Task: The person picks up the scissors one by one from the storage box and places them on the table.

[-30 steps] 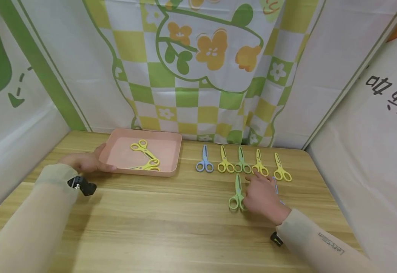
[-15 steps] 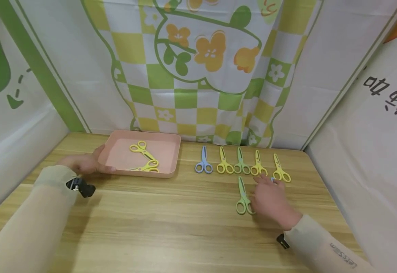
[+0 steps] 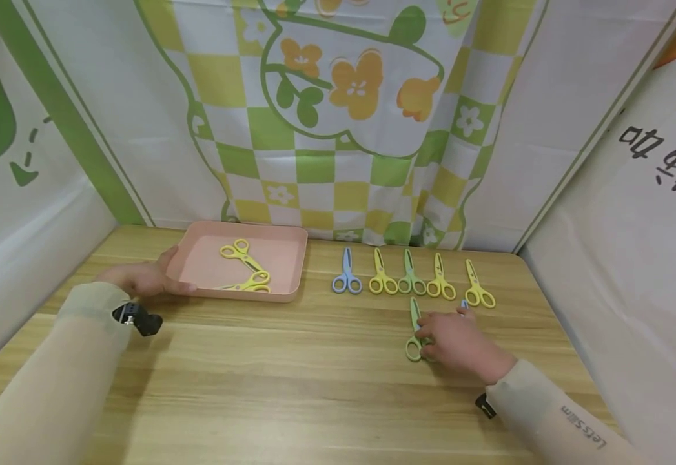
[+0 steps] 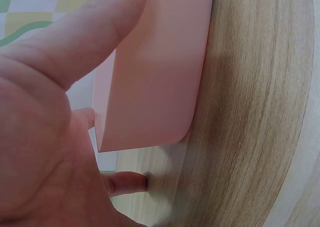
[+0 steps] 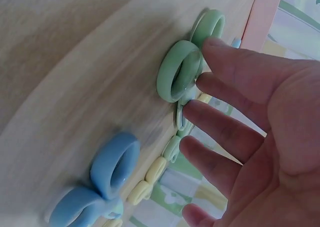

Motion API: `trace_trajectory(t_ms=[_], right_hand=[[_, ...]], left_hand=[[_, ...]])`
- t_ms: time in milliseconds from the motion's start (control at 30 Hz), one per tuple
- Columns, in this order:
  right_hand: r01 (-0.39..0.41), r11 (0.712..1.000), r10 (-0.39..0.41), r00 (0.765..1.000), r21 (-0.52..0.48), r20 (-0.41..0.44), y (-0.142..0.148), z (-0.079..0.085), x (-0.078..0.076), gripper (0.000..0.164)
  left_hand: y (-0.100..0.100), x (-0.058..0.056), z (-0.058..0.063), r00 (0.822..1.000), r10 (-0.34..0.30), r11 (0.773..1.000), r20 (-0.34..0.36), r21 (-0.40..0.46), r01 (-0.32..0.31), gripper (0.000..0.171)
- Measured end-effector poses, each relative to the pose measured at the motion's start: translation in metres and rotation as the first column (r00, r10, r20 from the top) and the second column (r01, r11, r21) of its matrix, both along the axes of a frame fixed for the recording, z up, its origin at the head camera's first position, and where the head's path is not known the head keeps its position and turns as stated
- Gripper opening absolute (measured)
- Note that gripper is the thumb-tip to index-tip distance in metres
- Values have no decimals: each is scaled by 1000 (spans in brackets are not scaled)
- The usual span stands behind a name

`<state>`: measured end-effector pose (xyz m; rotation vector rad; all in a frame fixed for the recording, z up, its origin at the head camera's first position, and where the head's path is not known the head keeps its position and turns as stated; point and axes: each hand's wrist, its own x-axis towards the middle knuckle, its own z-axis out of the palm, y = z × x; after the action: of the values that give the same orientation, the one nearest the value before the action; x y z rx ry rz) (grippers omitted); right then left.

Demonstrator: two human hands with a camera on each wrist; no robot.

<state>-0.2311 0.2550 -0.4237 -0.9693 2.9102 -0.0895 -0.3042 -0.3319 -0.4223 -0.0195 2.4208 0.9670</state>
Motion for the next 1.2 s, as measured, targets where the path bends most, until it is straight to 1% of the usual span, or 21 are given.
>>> trace_trajectory(t_ms=[100, 167, 233, 300, 400, 567, 633, 667, 767, 933, 1000, 1033, 1133, 1200], right_hand=[[14, 1000, -13, 1000, -1, 12, 2, 1, -1, 31], [17, 1000, -17, 1000, 1, 15, 2, 1, 0, 30], [18, 1000, -18, 1000, -1, 11, 3, 2, 0, 30], [17, 1000, -17, 1000, -4, 1, 3, 2, 1, 30], [6, 1000, -6, 1000, -11, -30, 3, 1, 1, 28], [-16, 1000, 14, 993, -19, -118, 5, 7, 2, 18], [-14, 1000, 12, 990, -9, -137, 3, 11, 2, 17], [-8, 1000, 8, 991, -2, -137, 3, 13, 2, 17], [-1, 1000, 3, 991, 19, -131, -3, 15, 2, 21], [14, 1000, -14, 996, 0, -85, -17, 14, 0, 21], [12, 1000, -13, 997, -6, -80, -23, 12, -1, 19], [8, 1000, -8, 997, -8, -80, -26, 12, -1, 21], [-27, 998, 21, 994, -50, -108, -38, 11, -5, 33], [-63, 995, 52, 991, -83, -127, -49, 11, -9, 48]], left_hand=[[3, 4, 7, 1000, -22, 1000, 1, 1, 22, 137], [6, 7, 11, 1000, -18, 1000, 3, 2, 18, 136], [9, 10, 15, 1000, -30, 999, 0, 22, 30, 133], [10, 11, 16, 1000, -27, 999, 0, 22, 27, 132], [7, 9, 12, 1000, -29, 999, -4, 32, 29, 133], [-6, -8, -11, 1000, -18, 999, -9, 31, 18, 143], [-12, -14, -19, 1000, -12, 1000, -7, 21, 12, 147], [-13, -16, -20, 1000, -19, 1000, -9, 23, 19, 148], [-14, -18, -21, 1000, -26, 999, -11, 19, 26, 151], [-13, -16, -19, 1000, -16, 1000, -8, 19, 16, 152], [-12, -15, -18, 1000, -9, 1000, 1, 17, 9, 151], [-12, -15, -18, 1000, -7, 1000, 2, 10, 7, 151], [-12, -15, -18, 1000, -3, 1000, 8, 9, 3, 150], [-12, -14, -18, 1000, 0, 1000, 7, 14, 0, 151]])
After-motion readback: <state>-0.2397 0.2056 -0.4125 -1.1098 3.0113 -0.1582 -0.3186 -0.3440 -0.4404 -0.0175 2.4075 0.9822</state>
